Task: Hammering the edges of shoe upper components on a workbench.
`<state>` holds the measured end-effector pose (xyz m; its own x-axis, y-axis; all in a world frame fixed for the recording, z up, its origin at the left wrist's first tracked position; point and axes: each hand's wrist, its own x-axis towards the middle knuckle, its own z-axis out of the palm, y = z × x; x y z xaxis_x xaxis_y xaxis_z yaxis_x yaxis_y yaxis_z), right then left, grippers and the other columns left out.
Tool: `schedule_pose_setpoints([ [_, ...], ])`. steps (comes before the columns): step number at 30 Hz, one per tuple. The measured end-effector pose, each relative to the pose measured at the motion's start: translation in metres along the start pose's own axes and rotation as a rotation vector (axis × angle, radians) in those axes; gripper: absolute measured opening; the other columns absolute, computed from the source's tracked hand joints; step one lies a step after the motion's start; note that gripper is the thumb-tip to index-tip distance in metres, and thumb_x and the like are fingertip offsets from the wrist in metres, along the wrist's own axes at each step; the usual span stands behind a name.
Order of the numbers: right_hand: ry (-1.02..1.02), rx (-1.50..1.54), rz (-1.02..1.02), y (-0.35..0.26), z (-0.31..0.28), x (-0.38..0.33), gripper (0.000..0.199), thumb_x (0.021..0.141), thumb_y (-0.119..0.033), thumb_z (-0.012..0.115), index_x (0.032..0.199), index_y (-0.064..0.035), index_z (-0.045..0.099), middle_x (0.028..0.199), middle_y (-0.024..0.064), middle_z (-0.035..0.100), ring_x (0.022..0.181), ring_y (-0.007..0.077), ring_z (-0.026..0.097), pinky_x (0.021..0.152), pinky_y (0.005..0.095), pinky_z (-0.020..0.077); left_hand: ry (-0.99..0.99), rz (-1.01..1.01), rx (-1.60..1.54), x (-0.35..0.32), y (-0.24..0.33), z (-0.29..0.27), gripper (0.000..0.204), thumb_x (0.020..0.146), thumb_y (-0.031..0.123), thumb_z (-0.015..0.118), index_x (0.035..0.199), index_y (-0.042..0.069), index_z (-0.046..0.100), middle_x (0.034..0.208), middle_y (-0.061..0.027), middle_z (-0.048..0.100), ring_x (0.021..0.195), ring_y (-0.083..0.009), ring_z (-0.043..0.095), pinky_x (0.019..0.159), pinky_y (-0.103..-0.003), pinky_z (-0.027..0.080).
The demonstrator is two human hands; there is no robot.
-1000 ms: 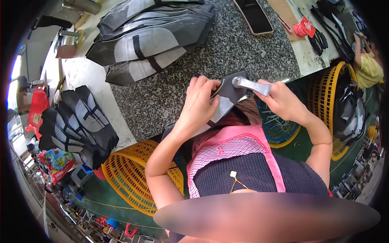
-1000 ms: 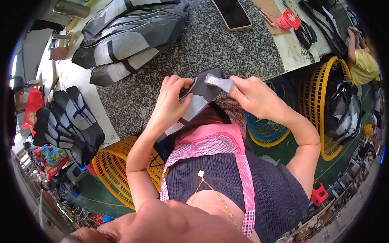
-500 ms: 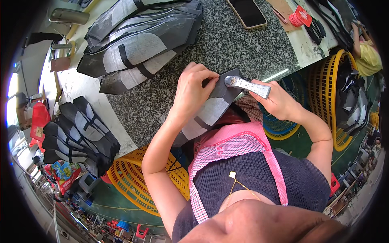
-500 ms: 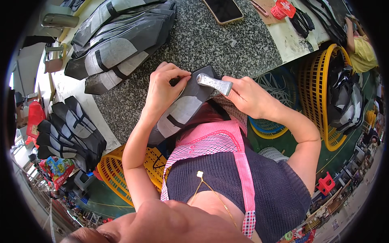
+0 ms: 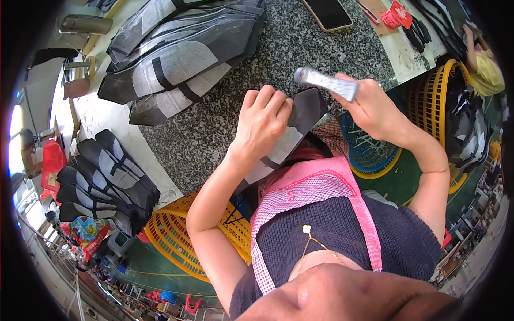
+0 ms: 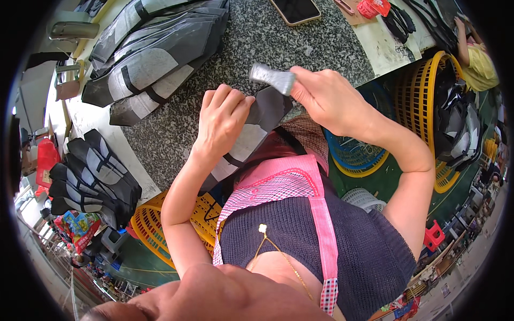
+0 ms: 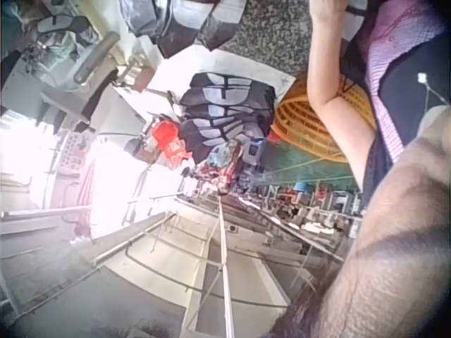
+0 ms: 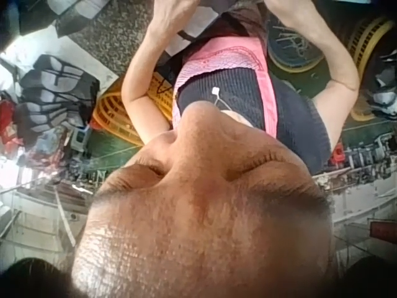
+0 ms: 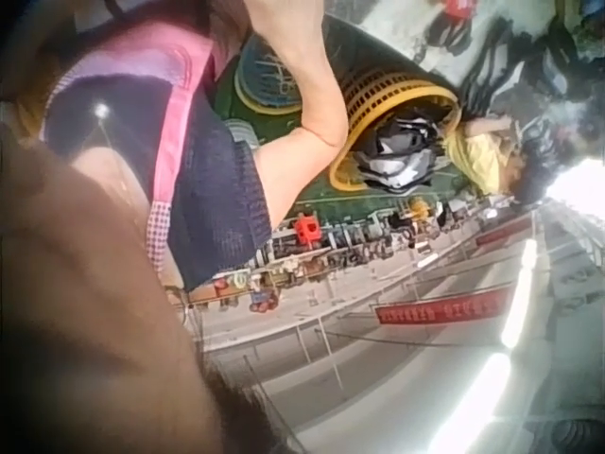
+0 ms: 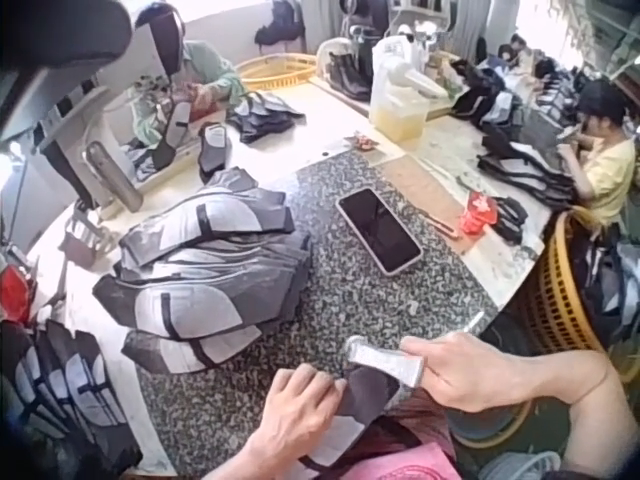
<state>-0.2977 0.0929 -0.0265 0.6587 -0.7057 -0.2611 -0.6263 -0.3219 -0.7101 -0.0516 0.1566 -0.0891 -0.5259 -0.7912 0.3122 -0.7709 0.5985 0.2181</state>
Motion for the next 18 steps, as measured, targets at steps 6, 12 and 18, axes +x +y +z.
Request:
schedule_pose_setpoints([
  [6,-0.001,-0.056,-0.045,0.014,0.025,-0.008,0.033,0.105,-0.031,0.048,0.105,0.0007,0.057,0.073,0.0263,0.062,0.073,0.0464,0.064,0.062,0.0536,0.0480,0.107,-0.379,-0.239,0.000,0.000,-0.007,0.013,0.075,0.014,0.082,0.085,0.009,0.076,0.081,0.0003,0.066,0.083,-0.0212,0.058,0.075,-0.036,0.047],
  [12,0.133,0.085,-0.008,0.006,0.009,0.000,0.019,0.099,-0.015,0.057,0.097,0.0036,0.055,0.069,0.0258,0.055,0.070,0.0486,0.057,0.057,0.0439,0.0439,0.174,-0.401,-0.352,-0.010,0.014,-0.002,0.012,0.075,0.009,0.082,0.085,0.006,0.077,0.083,-0.0033,0.068,0.084,-0.0237,0.059,0.075,-0.037,0.049],
  [18,0.012,0.022,-0.140,0.013,0.019,-0.001,0.013,0.096,-0.012,0.054,0.099,0.0007,0.053,0.071,0.0249,0.060,0.073,0.0462,0.063,0.060,0.0500,0.0474,0.066,-0.214,-0.107,-0.012,0.023,-0.003,0.018,0.078,0.007,0.074,0.097,0.005,0.072,0.090,-0.0027,0.064,0.086,-0.0224,0.059,0.073,-0.036,0.045],
])
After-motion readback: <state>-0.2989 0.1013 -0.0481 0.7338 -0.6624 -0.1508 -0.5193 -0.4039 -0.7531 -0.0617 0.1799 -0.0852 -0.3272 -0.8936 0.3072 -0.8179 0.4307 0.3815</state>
